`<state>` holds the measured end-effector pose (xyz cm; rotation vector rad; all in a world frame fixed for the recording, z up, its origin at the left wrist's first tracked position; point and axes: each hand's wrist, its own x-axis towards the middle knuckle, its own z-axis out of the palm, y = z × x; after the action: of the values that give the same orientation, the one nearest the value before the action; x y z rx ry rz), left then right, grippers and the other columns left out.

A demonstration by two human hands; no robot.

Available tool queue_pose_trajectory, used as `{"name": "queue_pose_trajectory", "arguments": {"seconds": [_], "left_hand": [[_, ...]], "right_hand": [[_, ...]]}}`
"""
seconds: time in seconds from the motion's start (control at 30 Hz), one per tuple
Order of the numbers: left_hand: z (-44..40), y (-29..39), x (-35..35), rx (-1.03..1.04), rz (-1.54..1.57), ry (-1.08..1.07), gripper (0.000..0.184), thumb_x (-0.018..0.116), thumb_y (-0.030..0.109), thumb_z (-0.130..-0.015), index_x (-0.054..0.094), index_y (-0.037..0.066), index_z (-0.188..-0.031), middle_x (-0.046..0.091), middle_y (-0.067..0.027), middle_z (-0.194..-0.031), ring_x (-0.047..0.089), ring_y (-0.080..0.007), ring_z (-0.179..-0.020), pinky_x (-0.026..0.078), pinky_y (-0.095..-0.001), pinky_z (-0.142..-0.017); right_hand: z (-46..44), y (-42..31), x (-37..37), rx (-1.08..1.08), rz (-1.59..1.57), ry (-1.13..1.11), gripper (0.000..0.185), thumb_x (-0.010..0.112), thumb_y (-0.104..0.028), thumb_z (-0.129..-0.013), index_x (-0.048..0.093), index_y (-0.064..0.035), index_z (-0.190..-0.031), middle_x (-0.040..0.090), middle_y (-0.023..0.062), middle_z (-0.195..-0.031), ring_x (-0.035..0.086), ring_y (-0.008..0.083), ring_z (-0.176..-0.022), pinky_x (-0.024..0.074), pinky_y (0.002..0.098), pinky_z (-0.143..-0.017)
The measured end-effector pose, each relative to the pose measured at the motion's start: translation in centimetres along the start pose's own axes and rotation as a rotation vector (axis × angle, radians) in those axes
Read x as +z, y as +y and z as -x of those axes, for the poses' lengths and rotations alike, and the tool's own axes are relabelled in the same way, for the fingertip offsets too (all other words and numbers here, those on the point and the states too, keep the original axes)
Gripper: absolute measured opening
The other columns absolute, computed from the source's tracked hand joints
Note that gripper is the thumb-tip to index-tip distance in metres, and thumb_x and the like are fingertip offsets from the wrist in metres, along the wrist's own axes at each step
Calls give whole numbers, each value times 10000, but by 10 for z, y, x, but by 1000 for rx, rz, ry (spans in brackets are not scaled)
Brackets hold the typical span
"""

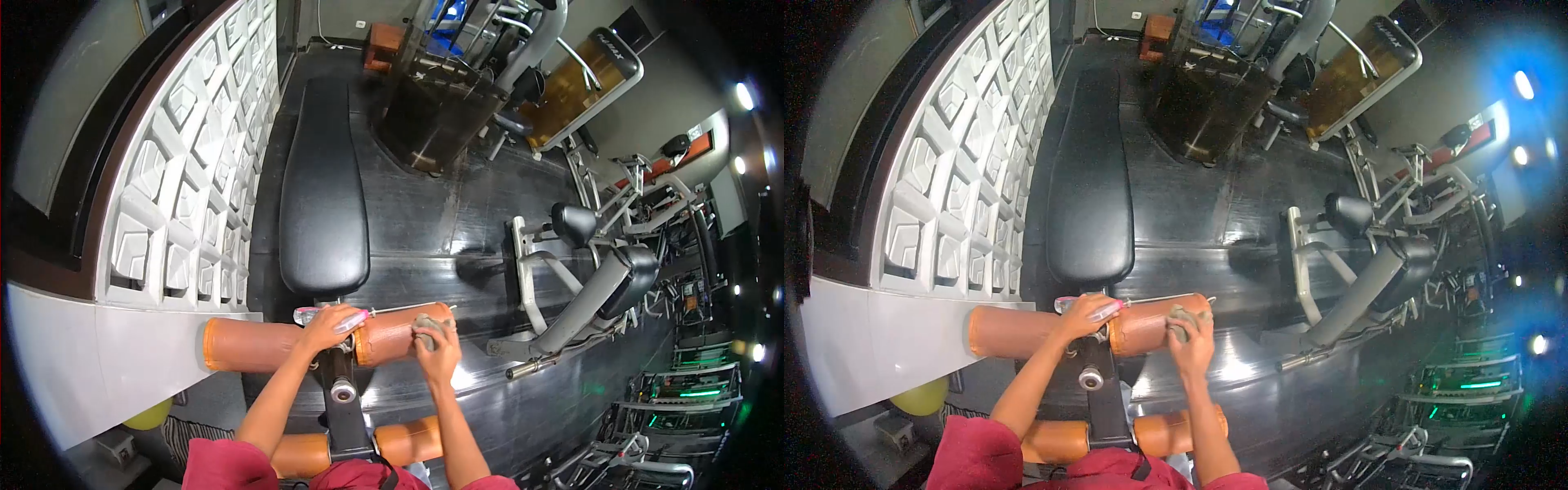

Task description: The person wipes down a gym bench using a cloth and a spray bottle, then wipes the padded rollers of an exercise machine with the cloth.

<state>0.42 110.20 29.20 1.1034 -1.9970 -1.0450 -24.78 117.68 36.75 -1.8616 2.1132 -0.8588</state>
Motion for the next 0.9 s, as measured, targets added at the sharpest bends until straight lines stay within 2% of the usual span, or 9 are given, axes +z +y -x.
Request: {"name": "queue_pose_trajectory", "arguments": {"seconds": [0.03,0.2,0.33,0.4,0.6,0.67,0.7,0.77,0.9], "left_hand": [[0,-1,-1,-15,18,-20,275,736,268,-882,726,115,-1111,694,-112,-968,653,-331,-926,480,-418,-810],[4,-6,-2,24,-62,-19,270,722,244,-889,712,120,-1130,673,-101,-1035,634,-327,-953,476,-419,-806],[3,-2,-4,19,-37,-25,253,708,222,-897,711,121,-1129,669,-102,-1049,629,-328,-955,472,-423,-801],[3,1,-5,19,-36,-23,252,710,222,-895,712,121,-1126,671,-105,-1042,629,-329,-954,472,-423,-799],[4,5,-5,30,-66,31,235,706,223,-900,718,117,-1110,669,-110,-999,631,-333,-924,467,-427,-791],[2,11,-8,9,-48,16,236,709,229,-898,719,118,-1106,666,-110,-987,630,-334,-911,466,-428,-791],[2,17,-11,0,-32,27,247,719,242,-888,719,112,-1097,661,-107,-973,631,-330,-898,465,-427,-792],[2,17,-13,-4,-8,22,327,767,311,-840,717,94,-1079,653,-103,-947,634,-316,-879,459,-413,-786],[1,18,-16,49,4,5,404,800,363,-804,715,88,-1087,645,-99,-939,625,-310,-874,449,-405,-769]], "right_hand": [[2,-8,8,-59,22,64,281,808,-133,-712,770,-223,-975,686,58,-1162,612,332,-1143,508,434,-958],[29,-67,41,-116,-204,-241,286,809,-148,-723,774,-233,-993,674,57,-1184,629,321,-1111,522,419,-938],[19,-41,26,-180,-213,-255,292,817,-162,-722,774,-231,-1002,668,60,-1204,634,316,-1104,528,408,-928],[11,-21,12,-126,-124,-197,286,824,-106,-683,793,-200,-952,681,112,-1149,640,325,-1076,519,427,-941],[-4,14,-13,137,-66,44,263,795,-66,-697,791,-168,-939,694,155,-1135,638,345,-1093,509,405,-955],[3,-1,0,141,-79,78,261,804,-97,-717,790,-194,-960,708,107,-1148,620,359,-1177,484,433,-1027],[6,-14,5,118,-159,26,256,804,-105,-720,787,-194,-960,710,107,-1135,606,360,-1220,486,422,-1030],[19,-35,22,-95,-146,-101,255,801,-120,-729,785,-205,-969,705,91,-1154,632,335,-1167,511,409,-989],[33,-48,23,-128,-288,-316,299,812,-100,-698,791,-204,-977,686,83,-1200,641,307,-1091,509,410,-963]]}}
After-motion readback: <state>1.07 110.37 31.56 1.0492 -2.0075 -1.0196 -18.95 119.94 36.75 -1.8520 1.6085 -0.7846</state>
